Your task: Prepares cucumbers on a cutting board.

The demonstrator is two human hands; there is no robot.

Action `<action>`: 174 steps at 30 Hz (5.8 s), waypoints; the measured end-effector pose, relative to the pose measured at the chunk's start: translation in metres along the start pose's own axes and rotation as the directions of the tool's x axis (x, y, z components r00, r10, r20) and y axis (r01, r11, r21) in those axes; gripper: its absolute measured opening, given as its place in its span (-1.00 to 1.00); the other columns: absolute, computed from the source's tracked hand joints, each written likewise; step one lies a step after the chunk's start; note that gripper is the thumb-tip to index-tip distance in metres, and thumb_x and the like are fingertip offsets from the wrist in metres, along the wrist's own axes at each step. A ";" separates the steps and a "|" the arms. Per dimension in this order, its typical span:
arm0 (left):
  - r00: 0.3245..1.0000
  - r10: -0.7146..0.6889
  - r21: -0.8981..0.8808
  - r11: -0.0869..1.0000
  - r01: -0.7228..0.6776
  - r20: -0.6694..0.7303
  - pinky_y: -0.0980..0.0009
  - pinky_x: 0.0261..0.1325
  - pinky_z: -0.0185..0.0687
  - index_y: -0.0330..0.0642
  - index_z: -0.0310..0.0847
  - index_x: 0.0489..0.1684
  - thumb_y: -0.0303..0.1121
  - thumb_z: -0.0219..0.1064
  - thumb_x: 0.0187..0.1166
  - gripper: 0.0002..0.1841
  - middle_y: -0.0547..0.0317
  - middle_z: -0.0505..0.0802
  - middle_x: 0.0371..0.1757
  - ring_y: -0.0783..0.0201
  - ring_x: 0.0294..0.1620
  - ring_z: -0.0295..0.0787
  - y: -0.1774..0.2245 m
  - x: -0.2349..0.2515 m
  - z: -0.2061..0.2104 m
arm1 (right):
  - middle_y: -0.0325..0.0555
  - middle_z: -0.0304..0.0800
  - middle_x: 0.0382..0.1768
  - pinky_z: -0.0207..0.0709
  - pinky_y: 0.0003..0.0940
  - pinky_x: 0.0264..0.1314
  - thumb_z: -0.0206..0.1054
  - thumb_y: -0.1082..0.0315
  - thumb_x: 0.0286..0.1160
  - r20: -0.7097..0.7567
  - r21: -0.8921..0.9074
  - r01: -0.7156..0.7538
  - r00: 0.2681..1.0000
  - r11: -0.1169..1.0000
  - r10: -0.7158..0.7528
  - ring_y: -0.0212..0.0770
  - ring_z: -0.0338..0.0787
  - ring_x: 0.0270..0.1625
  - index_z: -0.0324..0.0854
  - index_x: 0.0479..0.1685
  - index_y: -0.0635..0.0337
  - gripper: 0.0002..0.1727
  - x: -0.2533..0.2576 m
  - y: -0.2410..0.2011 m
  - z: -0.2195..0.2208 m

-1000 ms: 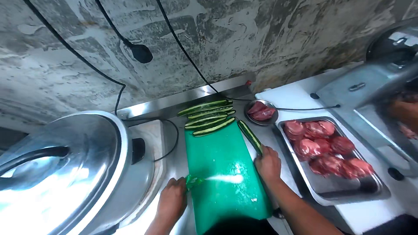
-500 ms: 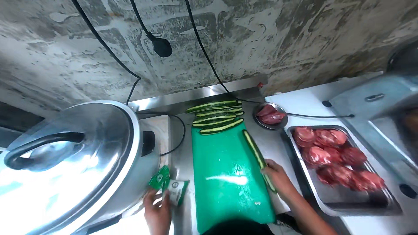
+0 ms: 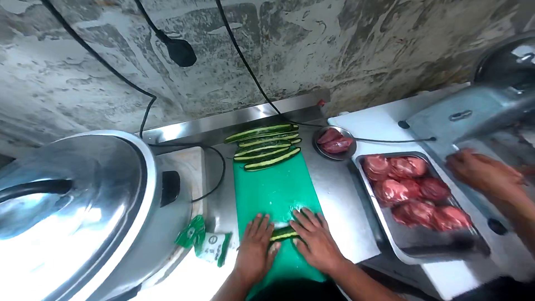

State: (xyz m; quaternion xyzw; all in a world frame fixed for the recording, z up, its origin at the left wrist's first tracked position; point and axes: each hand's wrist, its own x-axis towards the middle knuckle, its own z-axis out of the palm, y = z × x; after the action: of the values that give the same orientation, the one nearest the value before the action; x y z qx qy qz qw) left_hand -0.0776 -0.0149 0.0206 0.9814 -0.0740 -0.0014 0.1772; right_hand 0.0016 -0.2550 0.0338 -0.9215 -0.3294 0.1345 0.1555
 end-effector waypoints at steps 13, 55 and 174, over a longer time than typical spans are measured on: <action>0.982 -0.178 0.152 0.974 0.166 0.067 -0.29 0.83 -0.11 0.03 0.32 0.78 0.15 -0.38 0.81 -0.29 0.04 0.24 0.88 -0.11 0.92 -0.06 -0.028 0.065 -0.005 | -0.33 -0.29 0.96 -0.53 0.61 0.77 -0.36 -0.39 0.69 0.064 -0.109 -0.290 0.952 0.951 0.298 0.03 -0.43 0.97 0.03 0.90 -0.39 -0.21 0.083 0.002 -0.016; 0.975 -0.221 0.107 0.969 0.221 -0.015 -0.37 0.77 -0.05 -0.07 0.27 0.80 0.47 -0.35 0.61 -0.04 -0.15 0.29 0.84 -0.25 0.86 0.08 -0.004 0.043 0.007 | -0.32 0.17 0.86 -0.19 0.71 0.66 -0.26 -0.36 0.67 -0.102 -0.167 -0.171 0.982 0.971 0.156 0.11 -0.01 0.92 0.31 0.80 -0.22 -0.20 0.053 -0.005 0.007; 0.953 -0.256 0.051 0.962 0.267 -0.162 -0.25 0.63 0.28 0.17 0.77 0.24 0.16 -0.12 0.72 -0.44 0.04 0.64 0.59 -0.13 0.69 0.40 -0.016 0.010 0.004 | -0.42 0.04 0.89 -0.36 0.51 0.81 -0.18 -0.54 0.53 0.067 -0.026 -0.140 0.988 0.990 0.142 0.01 -0.17 0.95 0.34 0.75 -0.32 -0.12 0.026 -0.013 -0.001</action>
State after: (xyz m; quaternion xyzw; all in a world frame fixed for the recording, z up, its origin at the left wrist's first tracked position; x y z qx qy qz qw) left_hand -0.0654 -0.0033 0.0118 0.9855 0.0703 0.0536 0.1450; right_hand 0.0136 -0.2287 0.0362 -0.9390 -0.2699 0.1732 0.1245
